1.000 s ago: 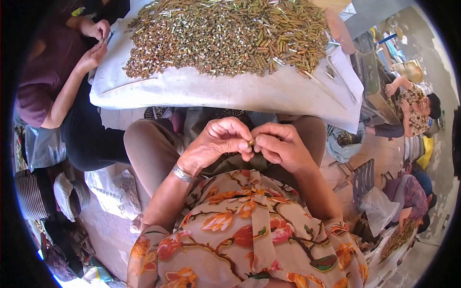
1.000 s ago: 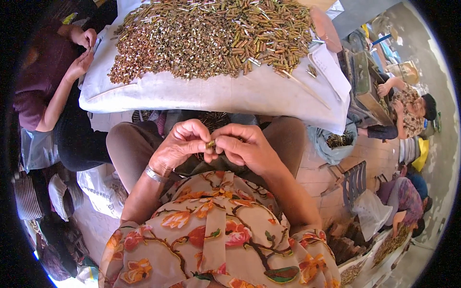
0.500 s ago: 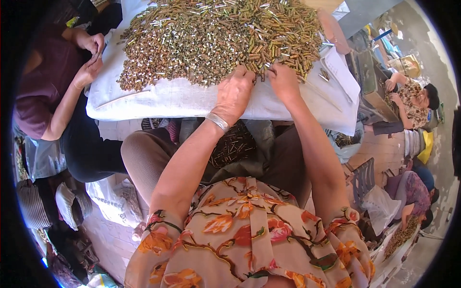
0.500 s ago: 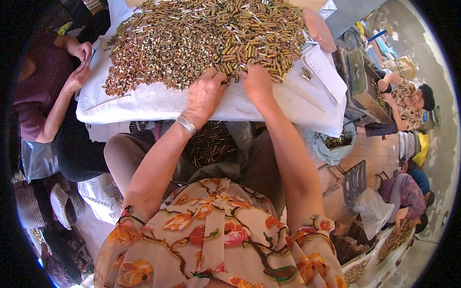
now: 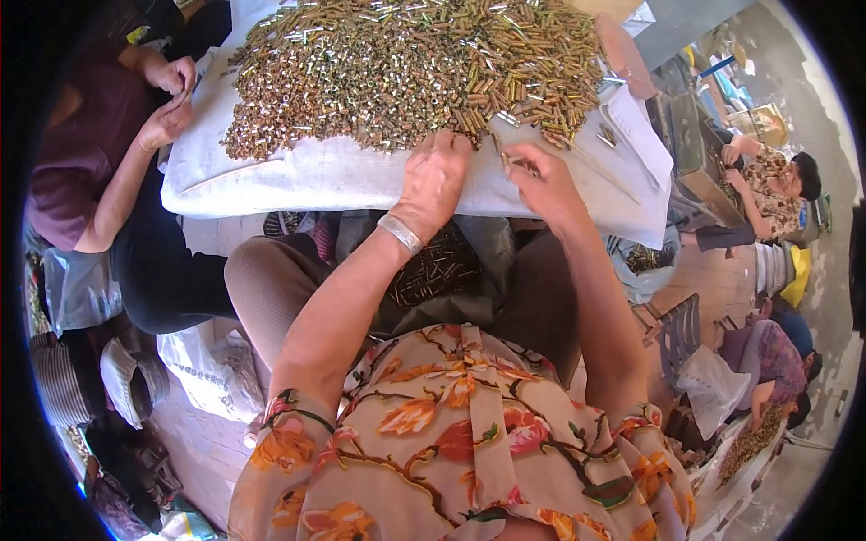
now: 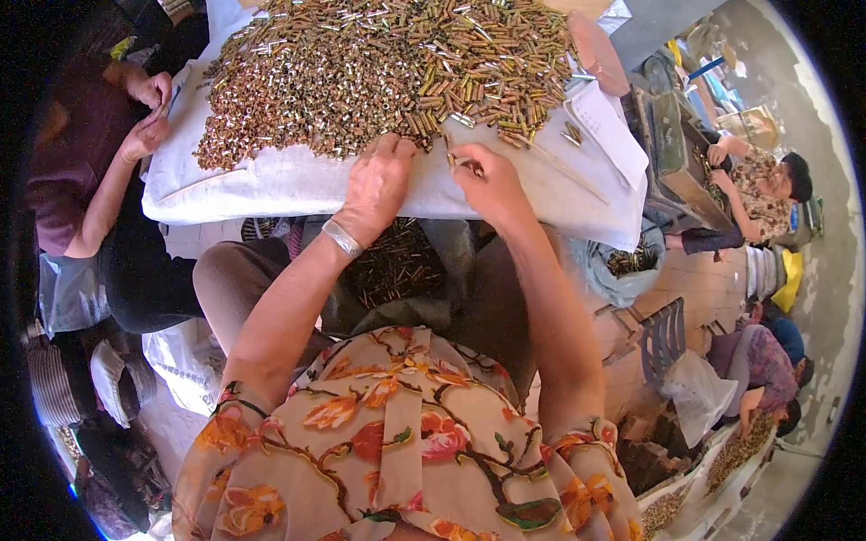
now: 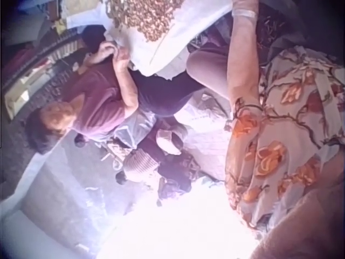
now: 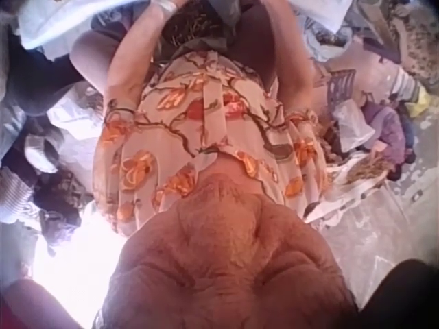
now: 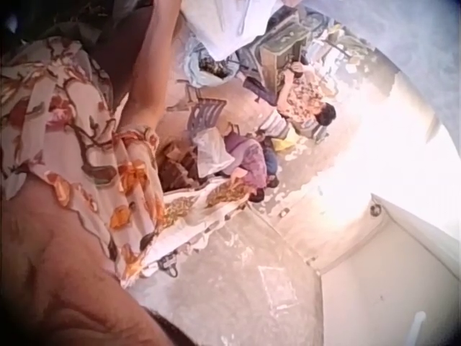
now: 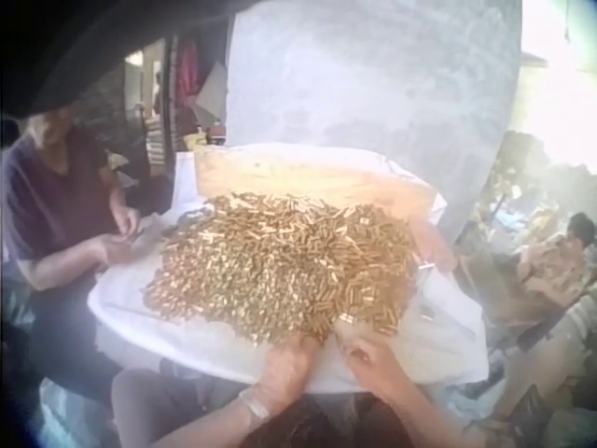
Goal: The person assembles small metal components by picking up pieces from the table and fitting them together by hand.
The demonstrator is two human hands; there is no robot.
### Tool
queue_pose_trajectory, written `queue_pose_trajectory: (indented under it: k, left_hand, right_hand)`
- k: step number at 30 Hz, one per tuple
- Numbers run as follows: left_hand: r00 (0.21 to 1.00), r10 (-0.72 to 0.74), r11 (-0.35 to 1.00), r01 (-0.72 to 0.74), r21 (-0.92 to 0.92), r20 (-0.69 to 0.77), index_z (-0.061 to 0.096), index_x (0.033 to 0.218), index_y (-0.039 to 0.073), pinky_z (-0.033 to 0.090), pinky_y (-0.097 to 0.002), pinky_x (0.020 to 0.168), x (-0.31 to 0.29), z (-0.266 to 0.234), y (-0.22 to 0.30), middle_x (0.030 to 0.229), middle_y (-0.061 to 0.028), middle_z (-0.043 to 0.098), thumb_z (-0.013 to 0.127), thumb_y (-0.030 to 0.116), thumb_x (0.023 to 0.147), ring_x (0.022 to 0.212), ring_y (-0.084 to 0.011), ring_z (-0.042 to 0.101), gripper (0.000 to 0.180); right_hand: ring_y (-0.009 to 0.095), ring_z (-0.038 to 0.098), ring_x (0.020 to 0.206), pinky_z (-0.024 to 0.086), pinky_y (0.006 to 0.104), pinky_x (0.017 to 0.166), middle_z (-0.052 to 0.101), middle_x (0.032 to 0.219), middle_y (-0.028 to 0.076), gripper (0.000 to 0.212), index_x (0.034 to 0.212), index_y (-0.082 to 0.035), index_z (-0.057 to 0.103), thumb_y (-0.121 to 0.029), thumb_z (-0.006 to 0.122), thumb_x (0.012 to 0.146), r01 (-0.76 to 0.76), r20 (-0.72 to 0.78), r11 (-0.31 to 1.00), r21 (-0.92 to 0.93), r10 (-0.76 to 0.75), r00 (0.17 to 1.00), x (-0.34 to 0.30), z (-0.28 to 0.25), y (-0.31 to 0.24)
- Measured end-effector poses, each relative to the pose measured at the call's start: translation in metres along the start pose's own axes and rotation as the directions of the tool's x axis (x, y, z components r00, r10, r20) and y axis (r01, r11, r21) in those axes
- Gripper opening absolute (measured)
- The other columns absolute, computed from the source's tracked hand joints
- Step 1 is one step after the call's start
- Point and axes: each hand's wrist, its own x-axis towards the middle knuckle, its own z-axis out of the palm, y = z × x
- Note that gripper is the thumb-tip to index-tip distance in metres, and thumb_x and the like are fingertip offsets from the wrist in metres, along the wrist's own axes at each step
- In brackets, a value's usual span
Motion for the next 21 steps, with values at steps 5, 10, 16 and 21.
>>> queue_pose_trajectory:
  k: [5,10,16,21]
  left_hand:
    - [0.919,-0.299,0.68,0.395,-0.617,0.258,0.06,0.101,-0.001,0.053,-0.0288,0.074,-0.029,-0.023,-0.001,0.091,-0.0123,0.065,0.06,-0.002,0.084,0.083,-0.0198,0.065,0.017]
    - [0.726,-0.373,-0.105,0.585,-0.804,0.577,0.058,0.101,-0.005,0.053,-0.025,0.079,-0.046,-0.021,0.004,0.096,-0.0092,0.065,0.056,0.0,0.092,0.09,-0.0128,0.064,0.011]
    - [0.733,-0.411,0.021,0.602,-0.798,0.542,0.058,0.1,-0.005,0.053,-0.0238,0.084,-0.027,-0.01,-0.005,0.097,-0.0095,0.065,0.055,-0.001,0.092,0.09,-0.0145,0.064,0.01]
    - [0.771,-0.404,0.214,0.602,-0.769,0.492,0.06,0.101,-0.002,0.052,-0.0223,0.079,-0.025,-0.009,-0.006,0.095,-0.0072,0.065,0.055,0.001,0.092,0.085,-0.0111,0.063,0.011]
  right_hand:
    - [0.001,0.033,0.047,0.021,0.017,0.04,0.049,0.071,-0.004,0.03,0.118,-0.004,0.059,-0.011,0.06,0.088,-0.308,0.172,0.616,0.725,0.271,0.947,-0.041,0.001,-0.045]
    - [0.002,0.039,0.049,0.028,0.0198,0.041,0.049,0.073,-0.003,0.025,0.111,-0.005,0.06,-0.007,0.062,0.087,-0.19,0.025,0.65,0.736,0.255,0.967,-0.046,0.024,-0.054]
    - [0.004,0.045,0.065,0.039,0.0198,0.057,0.055,0.08,-0.002,0.024,0.11,-0.004,0.059,-0.005,0.063,0.086,-0.108,-0.122,0.829,0.548,0.207,0.971,-0.019,0.054,-0.015]
    - [0.002,0.041,0.051,0.033,0.0184,0.042,0.056,0.081,-0.001,0.026,0.112,-0.005,0.058,-0.004,0.062,0.087,-0.076,-0.152,0.791,0.607,0.209,0.966,-0.024,0.062,-0.014]
